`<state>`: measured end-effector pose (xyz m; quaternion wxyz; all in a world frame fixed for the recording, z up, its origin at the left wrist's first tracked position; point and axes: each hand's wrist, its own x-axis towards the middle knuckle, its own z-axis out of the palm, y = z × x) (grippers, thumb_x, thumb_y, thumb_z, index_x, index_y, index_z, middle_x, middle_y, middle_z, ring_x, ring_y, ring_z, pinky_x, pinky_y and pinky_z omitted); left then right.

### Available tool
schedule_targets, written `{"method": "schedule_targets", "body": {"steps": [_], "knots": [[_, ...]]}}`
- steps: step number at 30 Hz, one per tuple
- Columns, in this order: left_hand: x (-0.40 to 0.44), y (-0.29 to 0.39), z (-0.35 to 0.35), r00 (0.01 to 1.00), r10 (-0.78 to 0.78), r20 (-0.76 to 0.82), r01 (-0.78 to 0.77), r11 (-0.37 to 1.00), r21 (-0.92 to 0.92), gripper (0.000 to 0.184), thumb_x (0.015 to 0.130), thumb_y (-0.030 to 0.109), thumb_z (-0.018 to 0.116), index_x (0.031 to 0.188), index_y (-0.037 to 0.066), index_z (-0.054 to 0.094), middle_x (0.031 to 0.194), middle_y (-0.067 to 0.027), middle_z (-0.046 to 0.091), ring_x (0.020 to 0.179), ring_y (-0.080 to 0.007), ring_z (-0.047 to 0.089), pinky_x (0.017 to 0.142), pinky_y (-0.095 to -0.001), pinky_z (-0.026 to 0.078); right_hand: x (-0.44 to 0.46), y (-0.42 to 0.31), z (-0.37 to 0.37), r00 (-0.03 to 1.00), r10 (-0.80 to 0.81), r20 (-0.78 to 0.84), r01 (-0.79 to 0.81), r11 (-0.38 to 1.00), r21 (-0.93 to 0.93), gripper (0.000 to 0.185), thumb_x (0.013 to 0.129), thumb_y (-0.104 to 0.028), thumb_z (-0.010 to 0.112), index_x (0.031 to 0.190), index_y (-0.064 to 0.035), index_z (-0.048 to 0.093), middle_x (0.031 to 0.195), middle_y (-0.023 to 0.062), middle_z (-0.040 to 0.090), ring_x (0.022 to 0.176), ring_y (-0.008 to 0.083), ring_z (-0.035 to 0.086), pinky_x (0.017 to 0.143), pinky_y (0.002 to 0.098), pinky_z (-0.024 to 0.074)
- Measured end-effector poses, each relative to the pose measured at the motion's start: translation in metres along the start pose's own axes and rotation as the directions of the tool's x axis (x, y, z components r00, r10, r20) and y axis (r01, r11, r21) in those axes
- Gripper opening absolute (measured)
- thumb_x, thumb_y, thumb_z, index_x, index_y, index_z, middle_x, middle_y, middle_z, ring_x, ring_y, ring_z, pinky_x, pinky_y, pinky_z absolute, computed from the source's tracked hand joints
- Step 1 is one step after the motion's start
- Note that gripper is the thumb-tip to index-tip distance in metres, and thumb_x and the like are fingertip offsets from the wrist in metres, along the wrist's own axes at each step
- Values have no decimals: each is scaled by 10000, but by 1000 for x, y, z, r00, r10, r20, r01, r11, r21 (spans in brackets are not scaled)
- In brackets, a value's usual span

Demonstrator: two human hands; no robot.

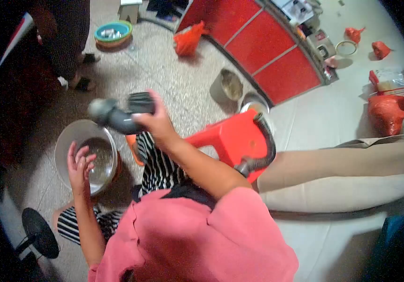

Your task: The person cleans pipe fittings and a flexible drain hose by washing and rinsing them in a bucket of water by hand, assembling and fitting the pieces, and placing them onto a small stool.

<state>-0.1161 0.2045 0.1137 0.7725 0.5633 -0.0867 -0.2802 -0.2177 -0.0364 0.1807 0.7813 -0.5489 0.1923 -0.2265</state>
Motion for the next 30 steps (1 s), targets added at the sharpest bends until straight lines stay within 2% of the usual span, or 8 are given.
{"method": "schedule_targets", "body": {"steps": [4,7,10,16,18,20,22,30], "knots": [[9,-37,-44,970,-148,-194,148,989,-16,558,833,177,562,1318,99,297,1043,-72,541,760,-127,585,588,-176,413,-12,-56,-118,962,-54,-268,68,997,43,410,715,-196,614,1064,-64,446,969,81,531,880,215,563,741,407,507],[17,-91,-86,922,-282,-264,291,957,-5,556,817,188,578,1301,106,317,954,-38,569,677,-109,585,529,-166,389,-45,-82,-208,850,7,-527,-14,1000,-9,438,717,-337,602,1066,-101,483,994,77,550,878,214,547,715,368,443],[15,-138,-115,865,-403,-298,414,910,-27,580,785,192,588,1294,104,323,895,-21,553,674,-107,564,543,-186,385,-86,-95,-271,840,72,-538,-129,989,-69,426,713,-350,604,1066,-142,486,954,67,555,835,212,544,683,374,431],[6,-120,-101,902,-341,-263,348,937,-21,554,798,163,582,1286,103,327,911,-20,548,696,-104,553,590,-204,431,-127,-91,-331,812,194,-550,-387,885,-260,295,761,-275,556,981,-95,477,796,96,554,645,240,548,481,382,449],[7,-131,-111,910,-311,-274,311,950,-45,531,807,141,572,1280,106,332,887,-11,550,680,-102,554,583,-200,429,-130,-71,-375,877,15,-481,-319,765,-559,293,766,-275,549,968,-76,477,747,111,546,592,253,544,443,389,441],[5,-125,-105,909,-294,-295,294,955,-44,529,808,138,573,1279,104,334,870,-8,552,671,-101,556,572,-196,428,-128,-69,-372,833,5,-553,-365,755,-544,292,772,-271,543,962,-59,478,724,126,543,555,267,542,415,394,434],[2,-122,-104,909,-280,-308,284,958,-34,528,808,138,576,1277,103,336,861,-7,553,666,-99,558,562,-191,426,-125,-73,-362,646,188,-740,-478,855,-201,291,778,-261,538,963,-43,481,725,144,547,535,281,543,398,397,430],[7,-145,-116,931,-225,-287,229,973,-20,519,819,136,571,1275,81,330,862,-34,559,637,-97,558,504,-179,402,-123,-53,-421,498,156,-853,-715,630,-302,221,762,-191,571,875,-8,519,685,136,548,483,253,524,382,348,421]]}}
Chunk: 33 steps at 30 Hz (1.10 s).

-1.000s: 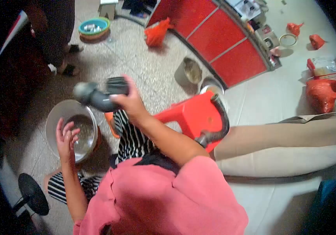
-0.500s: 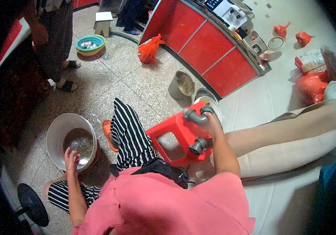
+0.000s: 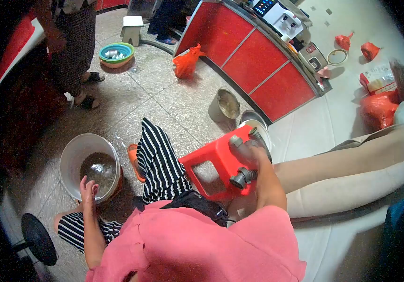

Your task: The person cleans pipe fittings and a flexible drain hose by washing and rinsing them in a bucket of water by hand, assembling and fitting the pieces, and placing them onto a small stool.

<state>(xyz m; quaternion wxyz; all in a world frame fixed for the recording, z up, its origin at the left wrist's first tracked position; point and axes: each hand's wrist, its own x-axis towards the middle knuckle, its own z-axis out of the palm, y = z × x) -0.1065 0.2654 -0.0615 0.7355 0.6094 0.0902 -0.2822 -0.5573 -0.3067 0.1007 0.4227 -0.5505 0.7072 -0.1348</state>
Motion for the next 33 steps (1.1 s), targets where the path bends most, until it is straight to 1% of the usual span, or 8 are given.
{"method": "schedule_targets", "body": {"steps": [4,7,11,14,17,20,25,33], "knots": [[11,-9,-5,998,30,46,-32,999,36,520,828,126,564,1278,58,313,837,-52,567,639,-102,559,492,-177,398,28,18,-13,997,-53,-55,49,996,-70,122,754,-160,562,742,-45,525,572,60,484,391,167,431,358,306,372],[8,-11,-6,998,38,42,-41,996,74,520,826,143,566,1277,60,320,847,-44,571,650,-102,559,516,-180,402,-5,4,-7,997,-72,-30,73,996,45,108,743,-141,557,676,-75,502,535,18,430,370,118,358,335,285,310],[5,-6,-4,997,37,64,-45,992,122,495,829,183,556,1263,60,351,855,-23,560,712,-101,560,600,-227,419,23,11,-28,981,-45,-186,26,994,-105,87,740,-116,525,666,-95,483,541,16,438,391,123,392,315,282,284],[3,-5,-1,999,30,45,-35,991,128,490,822,169,556,1259,70,358,865,-26,560,682,-102,555,571,-217,409,61,21,-40,748,-454,-484,358,890,-281,61,748,-95,496,792,-66,528,616,41,493,453,138,459,326,280,316],[12,-17,-3,998,11,57,-17,993,113,478,816,175,562,1249,95,378,900,-34,570,667,-100,553,560,-227,410,-34,-52,5,750,-428,-503,506,862,21,286,753,-103,519,1018,2,537,793,88,584,573,138,551,414,258,421],[7,-8,5,1000,1,31,-3,997,82,466,803,153,565,1232,75,399,884,-35,569,662,-96,552,535,-209,393,-74,-107,60,814,-487,-315,549,822,149,296,794,-79,468,1080,-18,511,778,74,589,586,128,556,420,246,425],[0,13,16,999,-34,-13,35,998,42,458,803,148,556,1222,42,403,854,-28,567,664,-84,546,543,-201,389,-146,-180,183,765,-634,113,587,759,282,271,838,-99,451,1093,-25,502,790,62,589,620,126,560,485,227,437],[-7,60,26,1000,-19,-8,18,997,-70,404,835,121,502,1215,21,409,944,-61,547,746,-109,545,616,-206,402,-257,-232,367,656,-418,628,349,906,238,273,857,-149,494,1097,-19,475,774,83,565,621,151,557,508,247,430]]}}
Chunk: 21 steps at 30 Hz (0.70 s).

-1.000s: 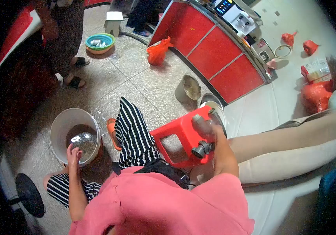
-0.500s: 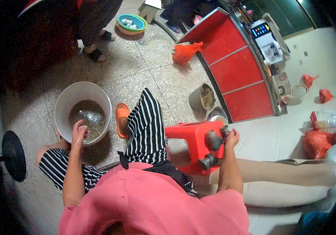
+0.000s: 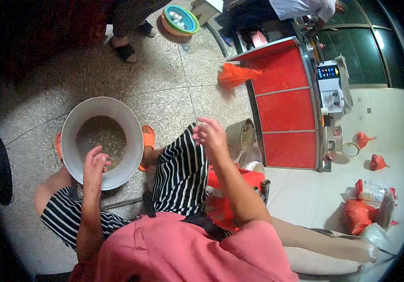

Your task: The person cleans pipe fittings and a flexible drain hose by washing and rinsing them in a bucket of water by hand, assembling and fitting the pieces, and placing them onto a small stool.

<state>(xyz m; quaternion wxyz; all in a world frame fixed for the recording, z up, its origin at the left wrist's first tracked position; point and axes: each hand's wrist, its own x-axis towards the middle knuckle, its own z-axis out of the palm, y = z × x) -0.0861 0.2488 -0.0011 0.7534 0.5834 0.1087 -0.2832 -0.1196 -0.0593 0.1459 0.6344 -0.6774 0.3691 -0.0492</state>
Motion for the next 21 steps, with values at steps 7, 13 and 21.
{"method": "schedule_targets", "body": {"steps": [7,13,21], "knots": [[7,34,2,1000,-16,15,18,991,-133,383,830,61,485,1204,15,417,942,-71,547,788,-123,542,666,-216,391,20,28,97,936,158,314,-139,987,-83,237,855,-148,508,1050,-16,522,800,78,581,638,141,568,535,239,450],[14,32,-5,991,-97,-88,82,983,-166,380,822,43,459,1200,15,421,954,-84,545,795,-135,542,677,-227,393,33,49,127,871,267,412,-251,963,-94,206,860,-149,512,1029,-36,541,803,55,580,641,116,562,541,219,437],[25,40,-4,967,-194,-162,146,952,-268,368,804,41,472,1169,9,442,949,-89,544,779,-140,544,668,-237,397,54,55,133,866,315,388,-271,948,-165,212,853,-163,509,1024,-40,533,793,53,580,636,112,558,522,206,417]]}}
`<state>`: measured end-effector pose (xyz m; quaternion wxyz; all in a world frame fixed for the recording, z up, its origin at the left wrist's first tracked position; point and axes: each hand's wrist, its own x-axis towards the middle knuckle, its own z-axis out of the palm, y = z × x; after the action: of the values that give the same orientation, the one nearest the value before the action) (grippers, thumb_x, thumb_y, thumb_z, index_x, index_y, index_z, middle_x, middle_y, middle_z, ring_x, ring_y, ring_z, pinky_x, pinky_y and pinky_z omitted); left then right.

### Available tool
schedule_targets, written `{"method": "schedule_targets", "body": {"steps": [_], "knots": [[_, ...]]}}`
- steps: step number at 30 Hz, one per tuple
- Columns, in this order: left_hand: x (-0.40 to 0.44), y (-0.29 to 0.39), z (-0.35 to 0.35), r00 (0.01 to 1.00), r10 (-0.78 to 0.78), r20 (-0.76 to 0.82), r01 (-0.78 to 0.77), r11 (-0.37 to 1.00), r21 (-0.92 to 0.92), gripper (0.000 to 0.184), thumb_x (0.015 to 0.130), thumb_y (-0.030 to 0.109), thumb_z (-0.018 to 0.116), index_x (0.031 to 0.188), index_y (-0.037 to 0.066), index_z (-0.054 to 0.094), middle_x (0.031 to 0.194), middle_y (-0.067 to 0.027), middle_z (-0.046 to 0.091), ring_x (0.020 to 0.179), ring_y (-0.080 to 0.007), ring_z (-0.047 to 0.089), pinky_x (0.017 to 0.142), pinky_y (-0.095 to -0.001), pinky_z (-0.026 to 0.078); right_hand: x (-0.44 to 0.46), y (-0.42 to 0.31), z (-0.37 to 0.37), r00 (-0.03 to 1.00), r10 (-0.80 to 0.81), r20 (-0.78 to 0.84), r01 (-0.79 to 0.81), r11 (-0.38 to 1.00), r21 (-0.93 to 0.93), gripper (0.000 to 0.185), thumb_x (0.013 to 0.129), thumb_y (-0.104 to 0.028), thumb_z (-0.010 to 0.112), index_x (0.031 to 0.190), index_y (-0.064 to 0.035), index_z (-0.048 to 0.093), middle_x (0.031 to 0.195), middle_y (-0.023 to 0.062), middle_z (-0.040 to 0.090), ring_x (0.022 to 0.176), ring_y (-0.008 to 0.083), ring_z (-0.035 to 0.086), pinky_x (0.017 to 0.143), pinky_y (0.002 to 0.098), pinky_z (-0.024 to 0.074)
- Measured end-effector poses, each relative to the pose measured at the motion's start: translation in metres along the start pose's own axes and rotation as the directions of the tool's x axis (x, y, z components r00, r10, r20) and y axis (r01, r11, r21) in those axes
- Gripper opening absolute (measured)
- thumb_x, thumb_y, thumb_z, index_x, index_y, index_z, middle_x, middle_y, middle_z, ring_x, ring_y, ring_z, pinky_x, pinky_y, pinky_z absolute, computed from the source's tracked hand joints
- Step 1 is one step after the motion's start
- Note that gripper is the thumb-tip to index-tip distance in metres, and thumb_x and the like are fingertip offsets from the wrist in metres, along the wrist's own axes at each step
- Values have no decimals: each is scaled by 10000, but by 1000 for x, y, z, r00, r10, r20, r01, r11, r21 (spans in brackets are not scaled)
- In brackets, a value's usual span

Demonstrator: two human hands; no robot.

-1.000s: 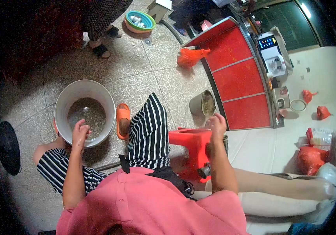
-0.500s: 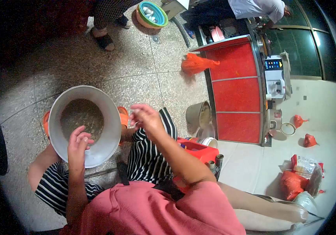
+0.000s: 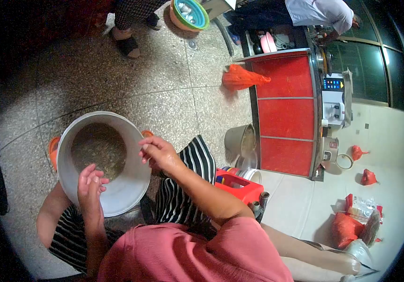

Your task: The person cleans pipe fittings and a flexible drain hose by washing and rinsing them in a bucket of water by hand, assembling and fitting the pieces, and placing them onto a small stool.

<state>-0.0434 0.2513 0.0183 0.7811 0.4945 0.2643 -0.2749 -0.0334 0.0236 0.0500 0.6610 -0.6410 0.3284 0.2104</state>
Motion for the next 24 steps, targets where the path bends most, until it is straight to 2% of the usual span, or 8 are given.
{"method": "schedule_targets", "body": {"steps": [4,7,11,13,16,19,22,24], "knots": [[5,0,4,1000,19,-7,-19,1000,23,349,798,34,477,1144,0,454,903,-67,533,744,-126,527,659,-235,394,25,-13,-21,999,-10,-45,17,986,164,234,878,-139,439,1056,-4,507,789,69,582,638,131,549,531,244,438],[14,-7,0,999,19,-49,-19,1000,2,336,791,23,483,1125,-2,464,848,-39,509,710,-111,501,652,-229,390,54,-14,-22,996,-87,21,78,955,287,280,844,-169,496,1068,0,493,773,99,568,630,180,533,542,284,425],[20,-9,3,999,26,-43,-26,1000,-12,334,785,11,492,1118,9,473,819,-21,490,691,-100,481,649,-224,389,89,-12,-8,998,-38,50,19,942,336,298,857,-175,483,1098,0,464,790,104,561,637,189,535,529,273,427],[25,-17,-1,998,57,-4,-57,998,-39,333,784,3,492,1117,14,475,821,-20,490,697,-100,481,651,-227,392,101,-10,-2,995,-36,93,-9,893,449,291,865,-185,487,1097,-12,455,805,101,560,642,171,551,506,254,454],[31,-11,3,995,96,24,-99,985,142,346,775,-11,506,1117,26,479,827,-28,493,719,-94,474,663,-229,397,105,-24,13,981,-95,167,-3,859,512,287,871,-200,491,1088,-18,450,813,108,559,635,172,563,481,239,465],[17,23,19,965,195,172,-259,799,543,379,743,-24,532,1115,34,484,851,-68,516,746,-136,489,704,-261,411,107,-42,16,964,-162,210,26,846,533,278,873,-196,484,1084,-17,453,810,110,560,629,176,567,484,240,469],[11,59,27,905,228,360,-423,584,693,413,715,-4,575,1116,39,487,898,-133,541,803,-237,528,749,-328,422,114,-59,20,960,-195,200,41,805,592,256,882,-164,469,1090,-16,457,792,93,565,610,156,572,466,229,476],[19,75,28,821,241,517,-571,330,752,417,708,29,596,1112,37,492,933,-162,545,853,-300,530,767,-381,420,119,-67,31,963,-174,206,21,811,585,241,883,-156,469,1077,-15,465,790,93,564,606,152,570,463,224,471]]}}
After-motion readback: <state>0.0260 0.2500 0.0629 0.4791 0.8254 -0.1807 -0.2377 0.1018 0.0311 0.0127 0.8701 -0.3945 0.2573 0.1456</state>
